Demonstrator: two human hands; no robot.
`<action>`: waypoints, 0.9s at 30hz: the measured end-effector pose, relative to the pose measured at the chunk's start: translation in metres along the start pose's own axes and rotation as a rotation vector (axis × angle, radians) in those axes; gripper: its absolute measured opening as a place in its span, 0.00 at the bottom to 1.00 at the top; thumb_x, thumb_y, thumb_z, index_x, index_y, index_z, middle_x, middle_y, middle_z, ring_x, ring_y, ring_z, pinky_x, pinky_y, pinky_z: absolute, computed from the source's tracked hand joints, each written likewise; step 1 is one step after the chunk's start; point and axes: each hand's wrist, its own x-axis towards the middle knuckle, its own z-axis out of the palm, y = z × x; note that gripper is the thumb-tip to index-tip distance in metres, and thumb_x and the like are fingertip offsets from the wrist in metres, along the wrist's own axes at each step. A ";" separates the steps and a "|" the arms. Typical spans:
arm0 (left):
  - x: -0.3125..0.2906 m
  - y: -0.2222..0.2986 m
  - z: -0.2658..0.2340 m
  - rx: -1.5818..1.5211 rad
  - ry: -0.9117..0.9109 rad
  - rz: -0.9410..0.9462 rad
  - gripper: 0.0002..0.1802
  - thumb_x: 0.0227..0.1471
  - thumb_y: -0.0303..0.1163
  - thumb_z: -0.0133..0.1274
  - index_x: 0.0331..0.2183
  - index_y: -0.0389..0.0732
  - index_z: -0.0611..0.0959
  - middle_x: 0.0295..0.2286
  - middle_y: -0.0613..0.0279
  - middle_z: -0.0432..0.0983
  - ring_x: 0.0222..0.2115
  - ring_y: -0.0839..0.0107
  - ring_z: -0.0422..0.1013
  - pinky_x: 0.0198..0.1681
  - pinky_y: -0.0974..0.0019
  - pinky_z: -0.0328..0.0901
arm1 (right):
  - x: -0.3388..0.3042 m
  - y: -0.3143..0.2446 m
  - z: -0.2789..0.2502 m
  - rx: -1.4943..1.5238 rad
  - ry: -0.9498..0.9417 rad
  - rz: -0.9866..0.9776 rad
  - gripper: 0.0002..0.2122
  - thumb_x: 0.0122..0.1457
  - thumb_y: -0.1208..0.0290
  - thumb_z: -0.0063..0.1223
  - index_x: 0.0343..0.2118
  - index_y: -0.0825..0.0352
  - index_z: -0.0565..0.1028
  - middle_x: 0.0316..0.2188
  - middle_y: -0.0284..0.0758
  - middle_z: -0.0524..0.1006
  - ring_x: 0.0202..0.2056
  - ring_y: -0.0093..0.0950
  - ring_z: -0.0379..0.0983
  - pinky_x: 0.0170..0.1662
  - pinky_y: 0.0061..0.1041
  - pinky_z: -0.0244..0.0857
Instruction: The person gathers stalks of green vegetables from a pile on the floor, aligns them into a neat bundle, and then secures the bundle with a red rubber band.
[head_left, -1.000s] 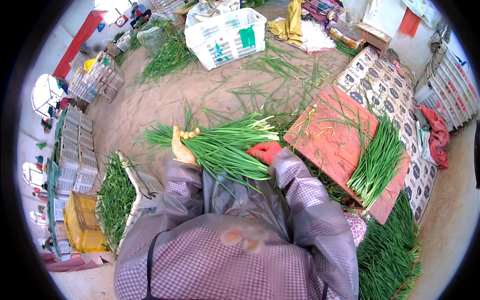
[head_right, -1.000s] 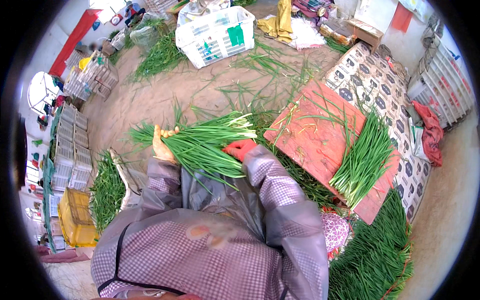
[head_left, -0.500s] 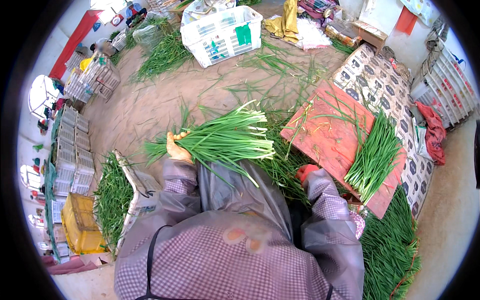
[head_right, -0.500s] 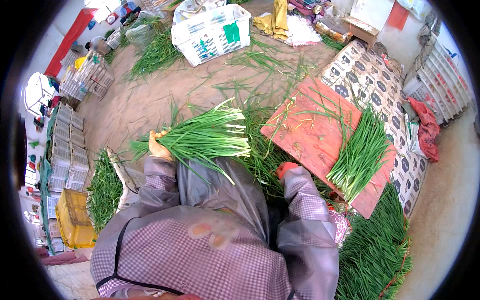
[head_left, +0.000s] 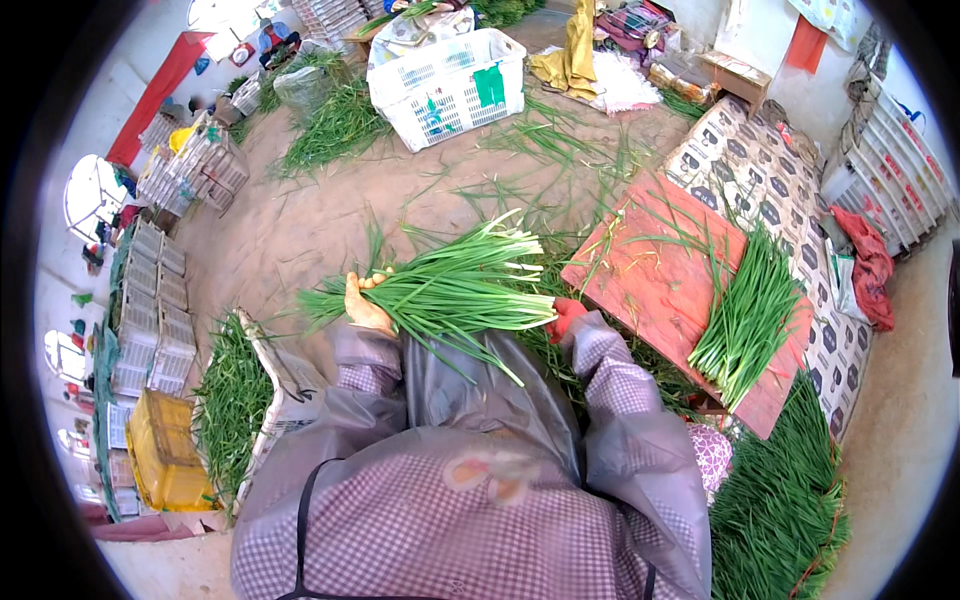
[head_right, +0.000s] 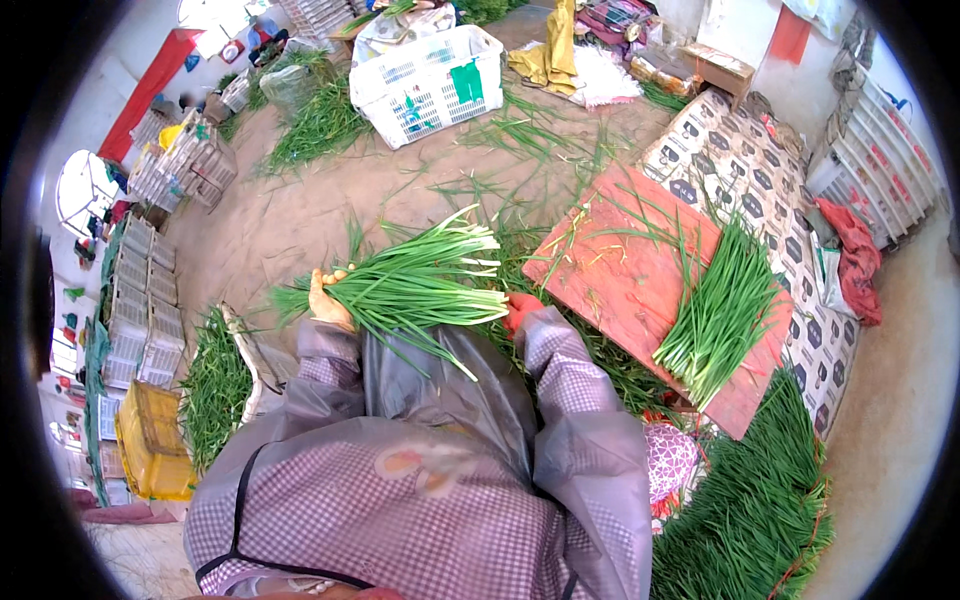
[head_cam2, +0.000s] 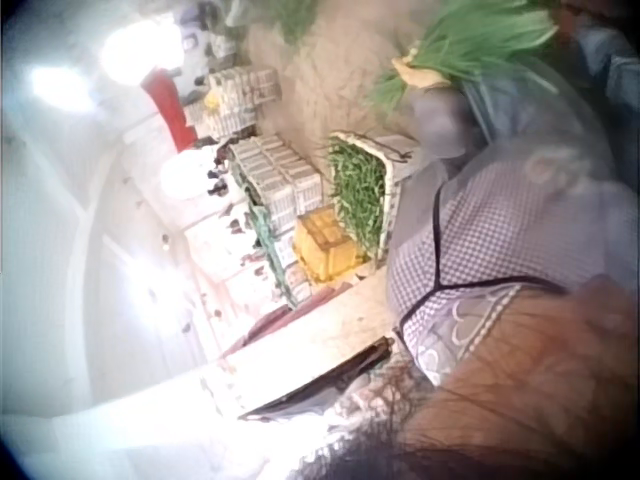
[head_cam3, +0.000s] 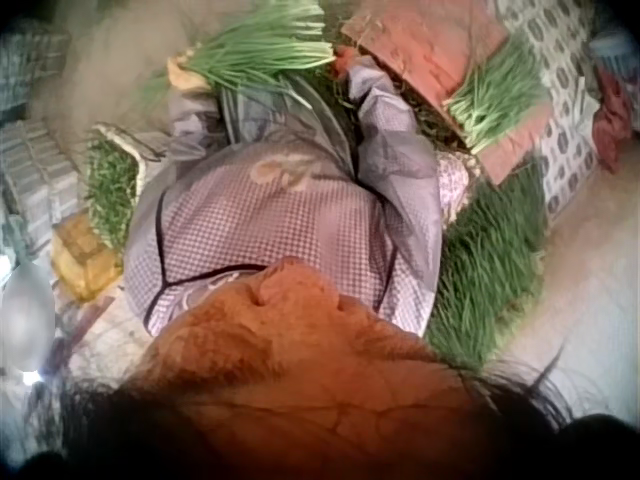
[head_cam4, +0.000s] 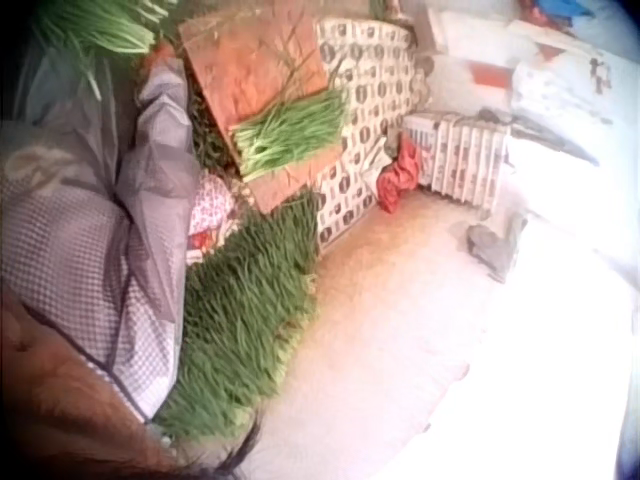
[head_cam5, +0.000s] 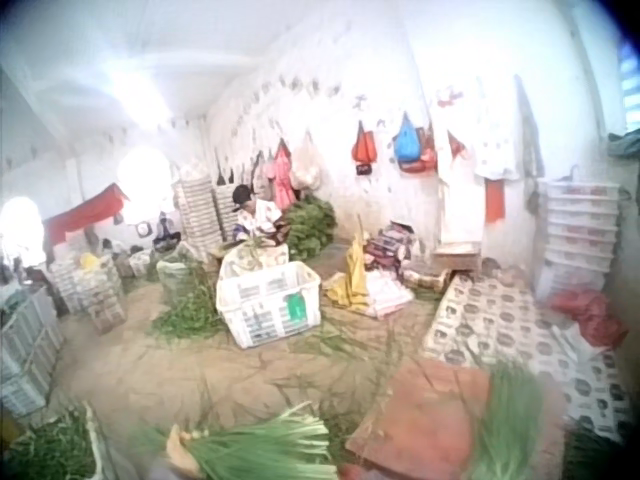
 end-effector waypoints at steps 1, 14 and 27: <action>0.000 0.007 -0.009 -0.001 0.018 0.025 0.18 0.56 0.38 0.46 0.16 0.45 0.66 0.15 0.66 0.65 0.21 0.67 0.66 0.43 0.48 0.67 | -0.007 0.001 -0.001 -0.059 0.041 -0.066 0.13 0.55 0.69 0.52 0.44 0.56 0.76 0.24 0.31 0.75 0.22 0.23 0.69 0.24 0.28 0.66; -0.019 0.020 0.001 0.005 0.125 0.036 0.17 0.56 0.39 0.47 0.19 0.45 0.67 0.15 0.67 0.62 0.19 0.68 0.64 0.40 0.49 0.68 | 0.001 -0.025 0.022 -0.170 -0.038 -0.204 0.17 0.54 0.70 0.55 0.48 0.59 0.73 0.30 0.32 0.76 0.28 0.23 0.71 0.29 0.24 0.65; -0.008 0.001 0.061 -0.028 -0.024 0.063 0.17 0.54 0.41 0.49 0.19 0.46 0.67 0.16 0.68 0.64 0.19 0.69 0.65 0.43 0.52 0.66 | -0.154 -0.070 0.015 -1.426 -0.146 0.031 0.20 0.59 0.54 0.39 0.50 0.55 0.71 0.41 0.43 0.76 0.43 0.39 0.73 0.49 0.33 0.64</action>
